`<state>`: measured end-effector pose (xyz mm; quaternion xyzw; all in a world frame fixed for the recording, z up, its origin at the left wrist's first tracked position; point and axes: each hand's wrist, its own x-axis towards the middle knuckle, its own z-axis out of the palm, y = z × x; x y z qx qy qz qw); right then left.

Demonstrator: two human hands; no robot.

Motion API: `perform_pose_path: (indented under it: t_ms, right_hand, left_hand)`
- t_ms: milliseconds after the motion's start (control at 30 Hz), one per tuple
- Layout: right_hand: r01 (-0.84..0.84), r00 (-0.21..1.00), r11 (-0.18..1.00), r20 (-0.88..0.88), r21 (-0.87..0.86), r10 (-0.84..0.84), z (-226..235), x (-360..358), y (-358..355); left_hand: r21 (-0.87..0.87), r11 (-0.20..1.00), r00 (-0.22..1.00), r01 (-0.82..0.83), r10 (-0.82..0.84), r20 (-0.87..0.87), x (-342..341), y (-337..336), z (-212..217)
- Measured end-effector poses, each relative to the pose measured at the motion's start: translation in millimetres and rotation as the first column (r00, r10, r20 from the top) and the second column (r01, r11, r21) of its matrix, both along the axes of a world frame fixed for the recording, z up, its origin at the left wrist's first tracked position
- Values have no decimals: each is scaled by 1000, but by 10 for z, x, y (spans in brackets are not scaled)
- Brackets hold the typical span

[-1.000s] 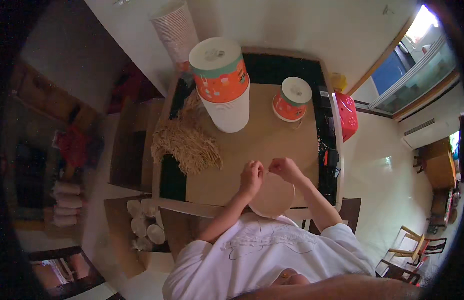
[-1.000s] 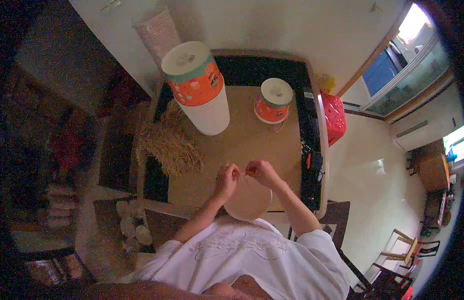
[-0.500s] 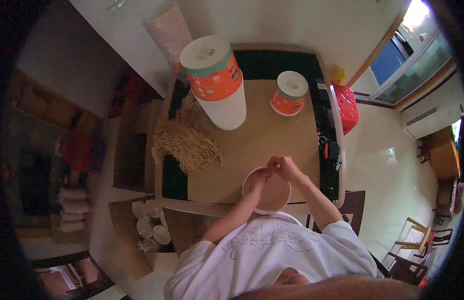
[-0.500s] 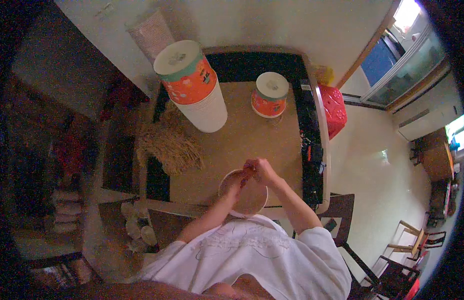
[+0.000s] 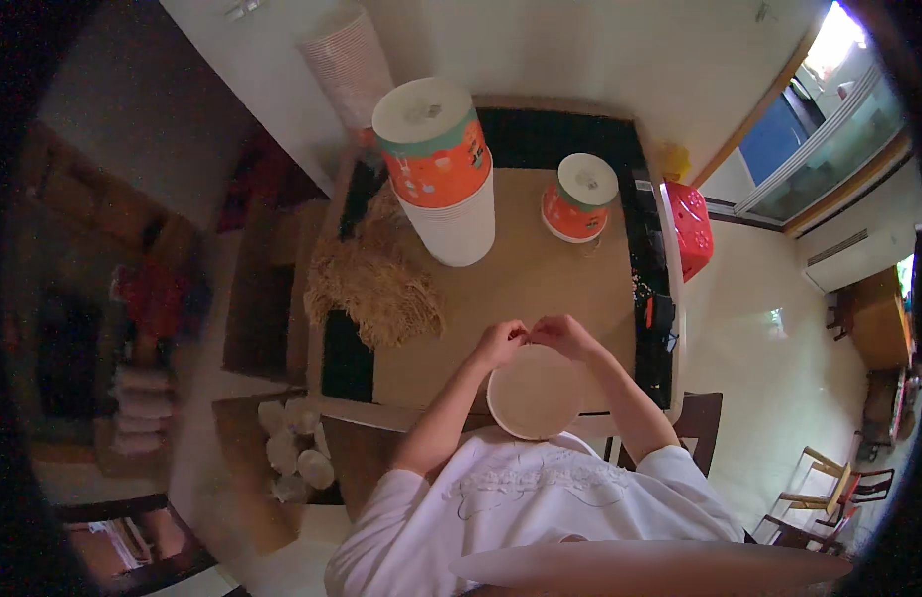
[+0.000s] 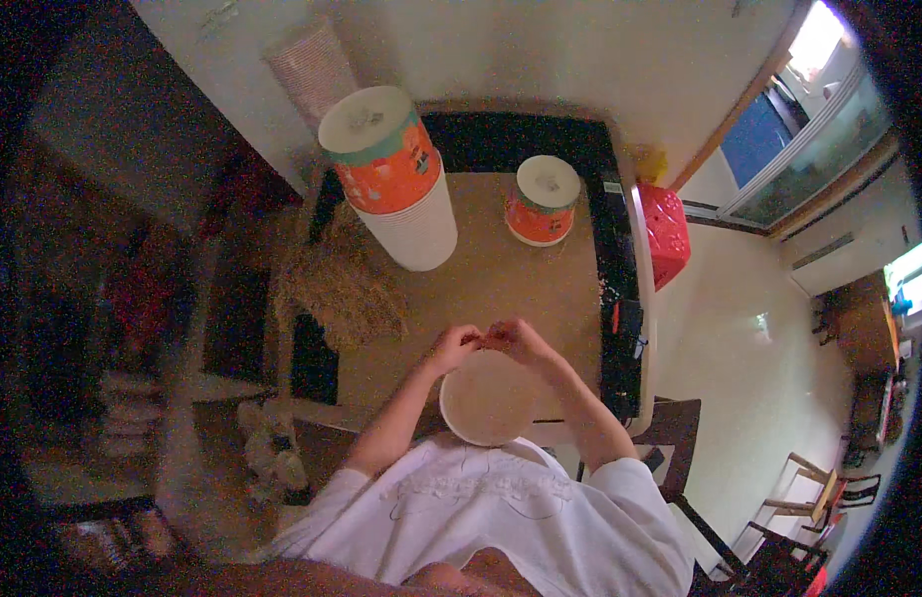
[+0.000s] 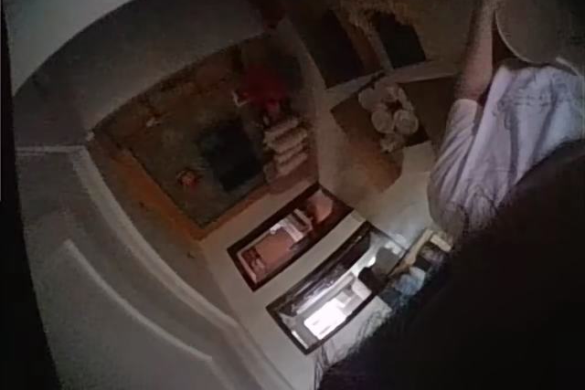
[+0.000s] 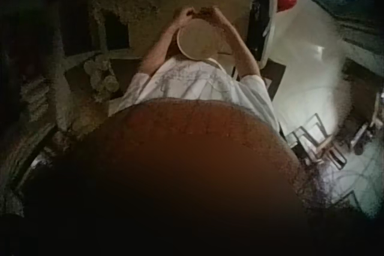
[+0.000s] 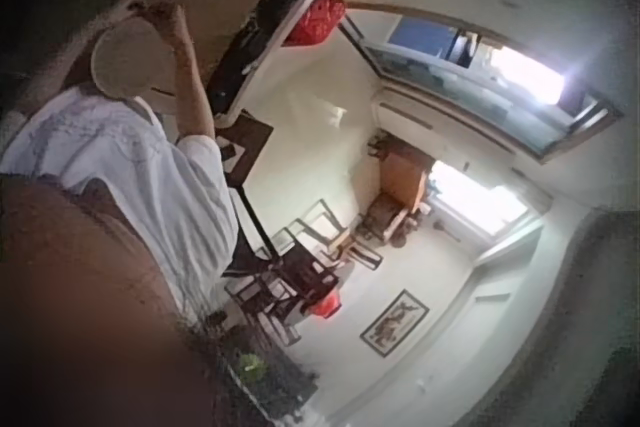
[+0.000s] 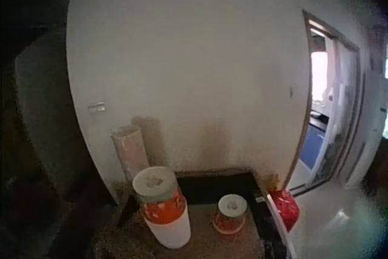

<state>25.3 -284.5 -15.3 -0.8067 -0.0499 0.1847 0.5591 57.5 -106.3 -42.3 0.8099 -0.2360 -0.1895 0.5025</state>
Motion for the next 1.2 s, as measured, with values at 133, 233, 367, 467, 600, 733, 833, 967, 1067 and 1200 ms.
perform_pose_path:
  t_ms: [133, 233, 367, 467, 600, 733, 833, 967, 1067, 1200]
  right_hand:
    - [150, 976, 964, -190, 221, -108, -235, -9, 2]
    - [145, 986, 946, -117, 289, -116, -360, -31, -7]
    - [260, 961, 937, -155, 233, -228, -426, 4, 85]
    - [258, 965, 947, -97, 190, -244, -365, 14, 123]
    - [285, 956, 931, -132, 229, -261, -269, 9, 124]
    - [248, 968, 969, -38, 10, -247, -292, 36, 133]
    - [265, 964, 963, -43, 37, -264, -320, 36, 147]
    - [293, 955, 944, -87, 150, -283, -290, 12, 186]
    - [290, 957, 953, -51, 93, -286, -256, 7, 194]
    - [311, 950, 947, -6, 79, -312, -247, 26, 201]
  left_hand:
    - [-161, 980, 971, -114, 76, -228, -65, 0, -118]
    - [-228, 964, 947, -141, 64, -313, -79, 3, -170]
    - [-311, 934, 931, -174, 53, -362, -64, -3, -203]
    - [-312, 945, 979, -103, 40, -201, -58, 14, -184]
    - [-151, 987, 999, -47, 43, -32, -58, 53, -95]
    - [-150, 970, 981, -192, 187, -51, -71, 50, -76]
    - [-261, 951, 977, -166, 122, -176, 3, 111, -191]
    - [-403, 898, 967, -175, 79, -244, 33, 175, -341]
    - [-364, 923, 990, -121, 141, 29, 36, 176, -296]
    - [-396, 902, 976, -171, 99, -197, 59, 183, -99]
